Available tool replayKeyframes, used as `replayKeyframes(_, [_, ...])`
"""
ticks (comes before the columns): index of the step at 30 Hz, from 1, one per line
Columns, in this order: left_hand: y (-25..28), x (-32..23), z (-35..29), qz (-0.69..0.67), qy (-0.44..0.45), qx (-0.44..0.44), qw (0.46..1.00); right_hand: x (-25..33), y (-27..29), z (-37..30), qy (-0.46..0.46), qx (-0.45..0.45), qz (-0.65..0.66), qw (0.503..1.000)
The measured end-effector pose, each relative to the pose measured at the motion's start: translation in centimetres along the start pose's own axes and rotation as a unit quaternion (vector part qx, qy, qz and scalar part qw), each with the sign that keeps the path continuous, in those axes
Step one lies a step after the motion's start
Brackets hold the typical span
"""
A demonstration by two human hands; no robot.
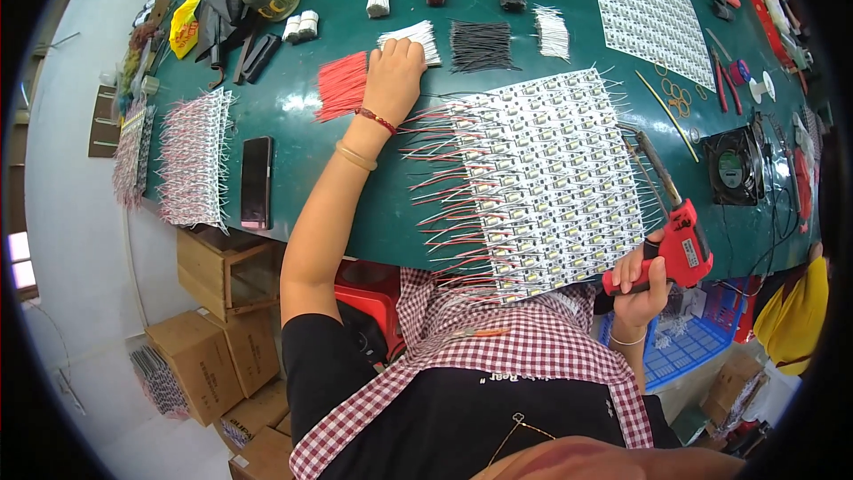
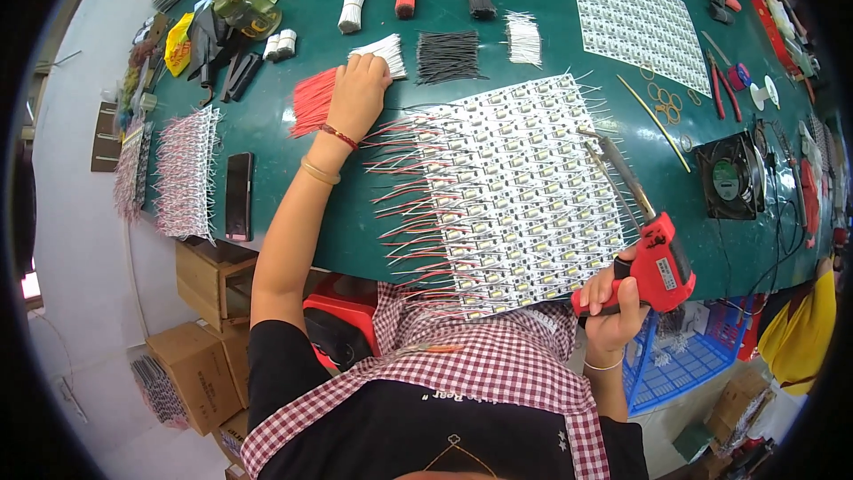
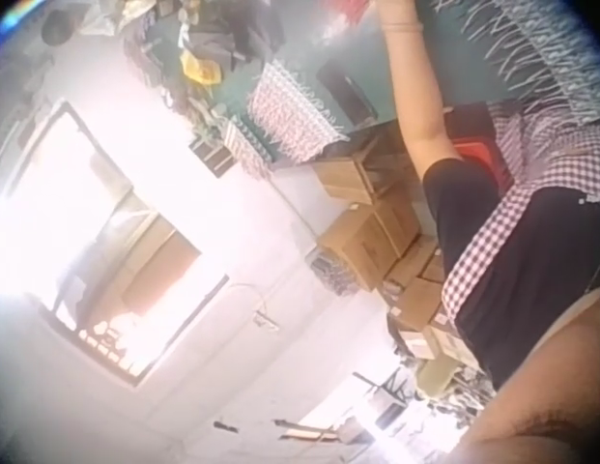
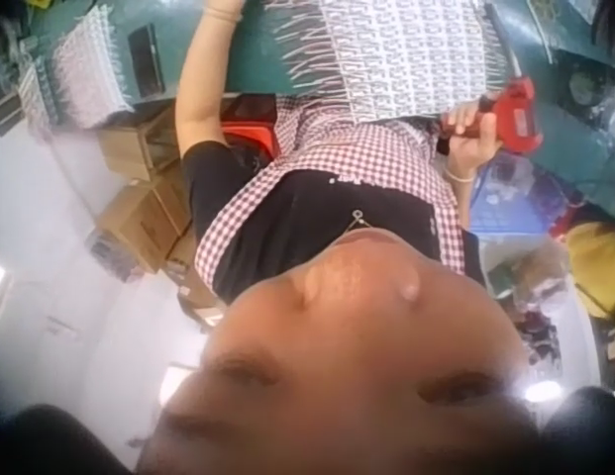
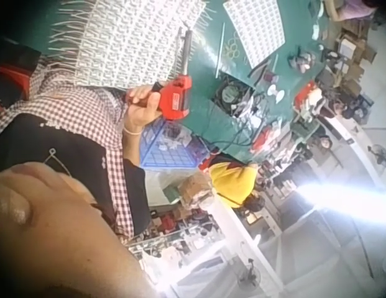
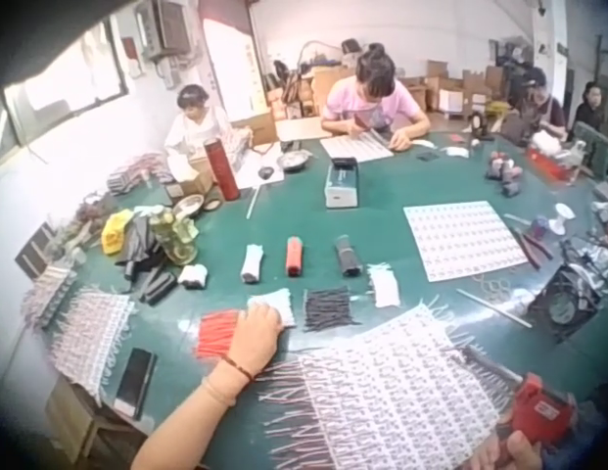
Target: The person solders wires to an LED circuit board array using a handheld soldering tool while positioning the wires and board sections by hand.
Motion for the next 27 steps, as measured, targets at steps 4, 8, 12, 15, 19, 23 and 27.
replayKeyframes(4, [-0.1,0.1,-0.2,-0.051,-0.010,-0.007,0.999,0.2,-0.1,0.0,-0.001,-0.009,-0.001,1.000])
replayKeyframes(8, [0.1,0.6,-0.4,-0.091,0.000,-0.034,0.995,0.5,-0.4,0.1,0.010,0.002,-0.001,1.000])
replayKeyframes(12, [1.0,1.2,-0.3,-0.120,0.040,-0.068,0.990,0.8,-0.4,0.2,0.014,-0.013,-0.001,1.000])
replayKeyframes(15, [2.2,1.0,0.3,-0.167,0.085,-0.058,0.981,0.8,-0.2,0.3,0.018,-0.015,0.005,1.000])
replayKeyframes(19, [2.8,0.8,0.3,-0.413,0.287,0.007,0.865,0.9,-0.5,0.6,0.004,-0.036,0.015,0.999])
replayKeyframes(23, [3.4,-1.2,0.9,-0.578,0.317,-0.042,0.750,1.3,-1.2,0.9,0.012,-0.022,0.007,1.000])
replayKeyframes(27, [0.3,-1.0,-1.0,-0.621,0.346,-0.091,0.697,1.2,-1.8,0.9,0.005,-0.025,0.015,1.000])
Point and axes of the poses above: each hand's wrist, its own z-axis towards the middle knuckle, its own y-axis out of the back of the hand, x = y × z, the point moved 5 cm from there along z, towards the middle knuckle, and after that the axes turned 10 degrees about -x, right-handed, at the moved point
